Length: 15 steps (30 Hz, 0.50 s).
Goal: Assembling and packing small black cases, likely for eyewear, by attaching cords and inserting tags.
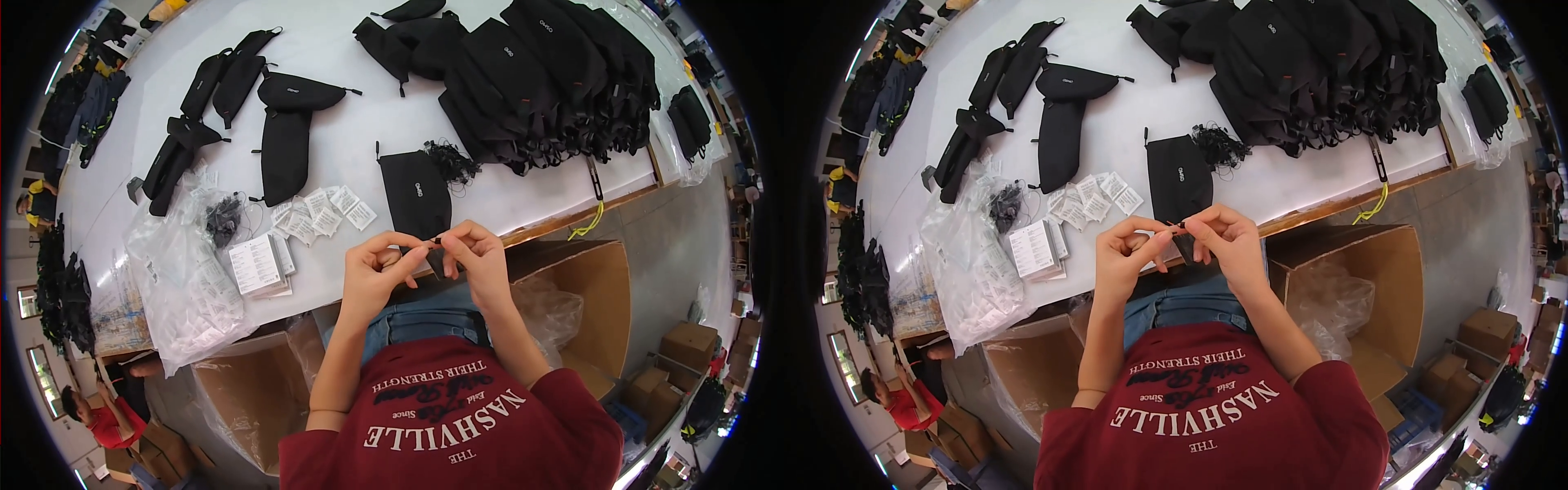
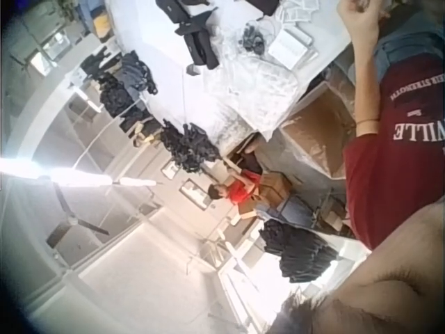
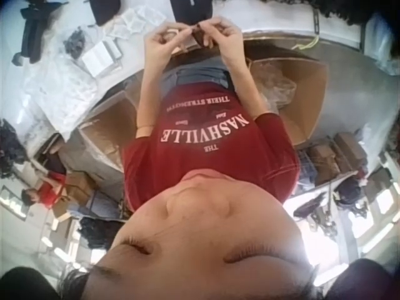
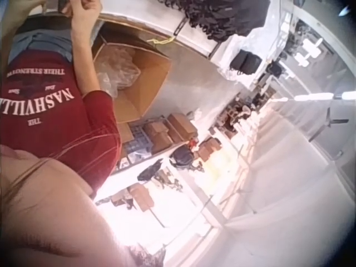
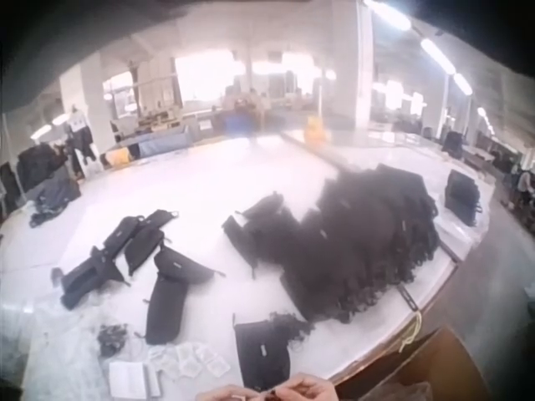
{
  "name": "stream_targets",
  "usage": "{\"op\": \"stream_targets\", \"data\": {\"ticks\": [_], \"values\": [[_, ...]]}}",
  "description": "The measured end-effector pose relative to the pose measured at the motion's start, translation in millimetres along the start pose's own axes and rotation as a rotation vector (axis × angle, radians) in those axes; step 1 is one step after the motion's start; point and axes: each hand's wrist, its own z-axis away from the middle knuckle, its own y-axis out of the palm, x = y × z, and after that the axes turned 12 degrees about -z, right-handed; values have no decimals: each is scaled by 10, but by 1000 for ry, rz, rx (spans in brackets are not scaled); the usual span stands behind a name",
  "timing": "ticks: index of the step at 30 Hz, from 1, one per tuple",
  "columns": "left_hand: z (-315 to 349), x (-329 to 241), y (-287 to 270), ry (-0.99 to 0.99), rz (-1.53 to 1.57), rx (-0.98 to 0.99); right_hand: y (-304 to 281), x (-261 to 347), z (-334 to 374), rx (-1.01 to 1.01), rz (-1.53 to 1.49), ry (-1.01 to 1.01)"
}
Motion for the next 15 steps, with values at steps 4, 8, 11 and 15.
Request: {"op": "stream_targets", "data": {"ticks": [4,8,11,15], "values": [[-3,26,8,36,-22,-25,-4,-19,5,22,-3,28],[3,15,26,41,-26,-27,-2,-30,0,14,24,34],[-1,3,35,40,-24,-46,3,-38,-10,3,33,24],[3,3,23,36,-56,-42,0,-30,-13,14,46,34]]}}
